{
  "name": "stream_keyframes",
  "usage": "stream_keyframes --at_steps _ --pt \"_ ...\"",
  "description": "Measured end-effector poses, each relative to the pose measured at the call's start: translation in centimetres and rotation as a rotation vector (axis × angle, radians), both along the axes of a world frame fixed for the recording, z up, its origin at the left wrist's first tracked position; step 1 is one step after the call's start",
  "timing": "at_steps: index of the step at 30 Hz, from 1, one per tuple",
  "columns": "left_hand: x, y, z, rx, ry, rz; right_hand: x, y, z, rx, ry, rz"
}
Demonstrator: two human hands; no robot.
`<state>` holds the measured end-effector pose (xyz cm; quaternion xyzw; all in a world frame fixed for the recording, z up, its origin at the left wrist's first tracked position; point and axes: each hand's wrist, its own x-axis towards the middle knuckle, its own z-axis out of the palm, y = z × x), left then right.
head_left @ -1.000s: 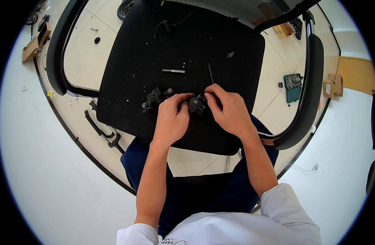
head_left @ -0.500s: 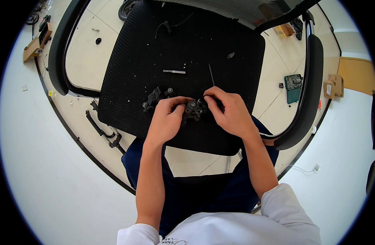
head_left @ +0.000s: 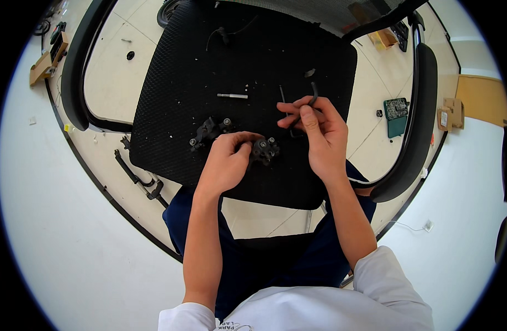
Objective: The person assembles a bicycle fork by inserting a steerer tube into the fork crown and tightening bolts with an Allen key. The person then handles a small mechanical component, inserting and tightening a bolt into it.
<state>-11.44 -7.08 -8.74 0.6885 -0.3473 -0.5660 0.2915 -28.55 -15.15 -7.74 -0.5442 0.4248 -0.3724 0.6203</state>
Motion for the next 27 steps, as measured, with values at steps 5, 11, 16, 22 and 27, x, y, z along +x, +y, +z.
stream_keyframes --at_steps 5,11,16,22,27 --pt "-0.2 -0.3 0.6 0.024 -0.038 -0.039 0.6 0.6 -0.6 0.046 -0.067 -0.004" --pt "-0.1 0.1 -0.5 -0.053 -0.054 -0.033 0.3 0.4 -0.6 0.006 0.000 0.062" --pt "0.0 0.1 -0.4 -0.043 -0.011 -0.013 0.1 0.2 -0.2 0.039 -0.022 0.060" --pt "0.2 0.1 -0.9 -0.004 0.155 0.108 0.1 0.2 -0.1 0.049 -0.042 0.044" --pt "0.2 0.0 -0.3 0.037 0.225 0.125 0.2 0.5 0.4 -0.110 0.023 0.095"
